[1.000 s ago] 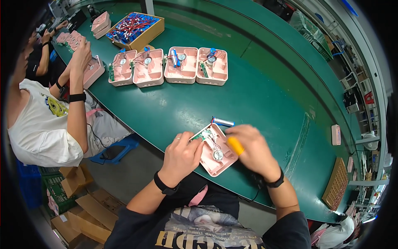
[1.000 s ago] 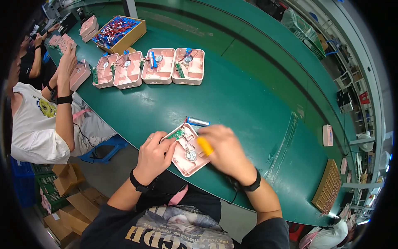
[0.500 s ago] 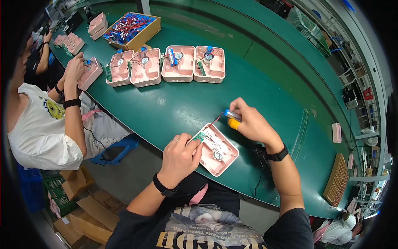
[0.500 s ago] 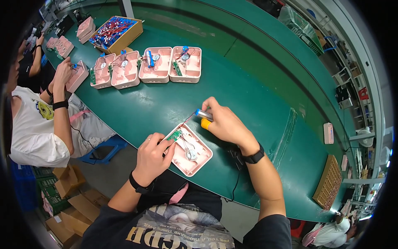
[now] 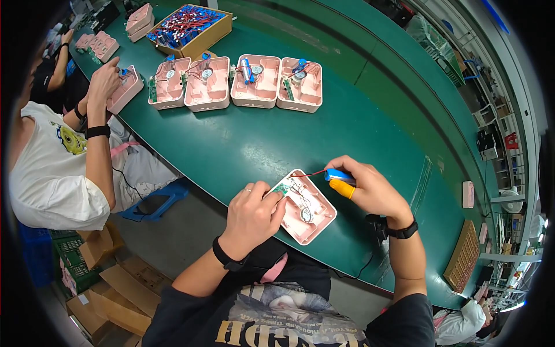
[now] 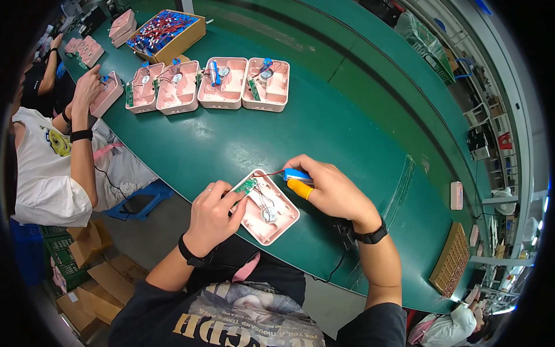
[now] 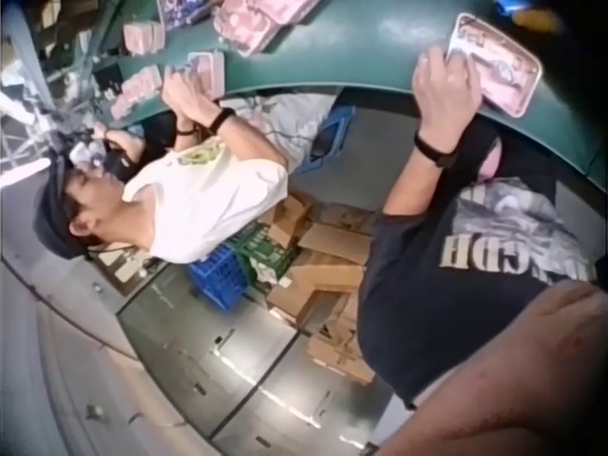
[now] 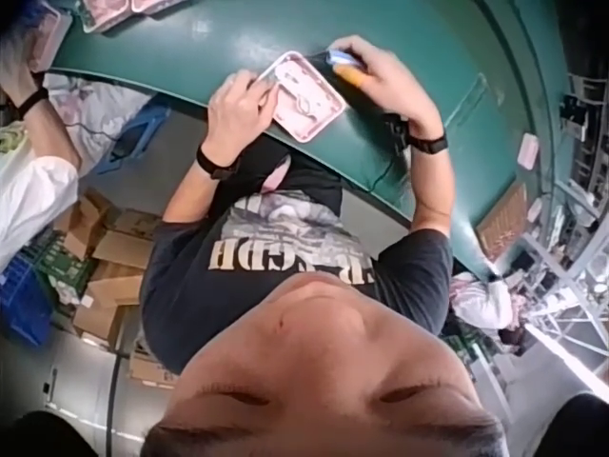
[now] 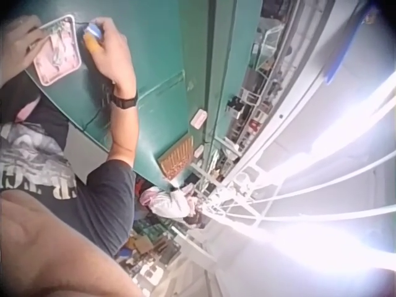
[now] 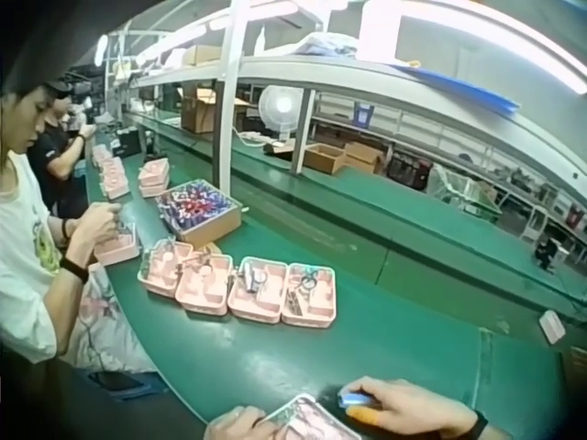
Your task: The person assembles a device by placing a circuit board and a battery into a pink plastic housing, soldering the wires, and placing the unit on a conveyor belt.
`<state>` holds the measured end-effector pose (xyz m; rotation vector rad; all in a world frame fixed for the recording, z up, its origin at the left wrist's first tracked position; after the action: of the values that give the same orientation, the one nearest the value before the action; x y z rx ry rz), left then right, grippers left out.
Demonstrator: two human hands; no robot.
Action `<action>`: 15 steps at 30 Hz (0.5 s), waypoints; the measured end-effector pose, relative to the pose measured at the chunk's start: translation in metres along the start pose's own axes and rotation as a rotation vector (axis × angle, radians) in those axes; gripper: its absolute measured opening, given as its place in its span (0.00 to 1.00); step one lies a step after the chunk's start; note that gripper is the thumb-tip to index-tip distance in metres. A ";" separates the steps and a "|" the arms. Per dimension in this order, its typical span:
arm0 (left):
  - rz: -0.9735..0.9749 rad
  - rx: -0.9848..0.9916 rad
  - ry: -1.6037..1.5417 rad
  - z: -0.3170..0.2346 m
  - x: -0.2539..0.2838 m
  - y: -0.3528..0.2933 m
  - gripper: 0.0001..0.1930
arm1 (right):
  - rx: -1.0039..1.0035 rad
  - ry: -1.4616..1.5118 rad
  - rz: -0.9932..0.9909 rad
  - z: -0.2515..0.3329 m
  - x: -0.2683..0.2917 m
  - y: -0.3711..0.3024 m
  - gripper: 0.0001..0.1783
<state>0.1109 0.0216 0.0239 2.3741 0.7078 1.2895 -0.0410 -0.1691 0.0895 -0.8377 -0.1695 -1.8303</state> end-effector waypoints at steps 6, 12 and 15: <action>-0.004 0.009 -0.013 0.001 0.001 0.000 0.05 | 0.103 -0.137 0.009 0.010 0.007 0.007 0.18; -0.008 0.009 -0.020 0.001 0.003 0.001 0.05 | 0.041 -0.273 -0.117 0.006 0.016 0.012 0.17; 0.005 0.016 -0.021 0.002 0.002 0.001 0.05 | 0.170 -0.299 -0.197 -0.003 0.012 0.016 0.15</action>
<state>0.1137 0.0221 0.0251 2.4004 0.7085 1.2633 -0.0311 -0.1871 0.0904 -0.9978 -0.6083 -1.8328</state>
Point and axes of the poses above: each hand's wrist, its own y-axis towards the middle knuckle, its own x-axis out of the back of the hand, z = x × y, the point moved 5 cm from there along y, towards the middle knuckle, and after that the axes turned 4 degrees about -x, right-handed, at the moved point
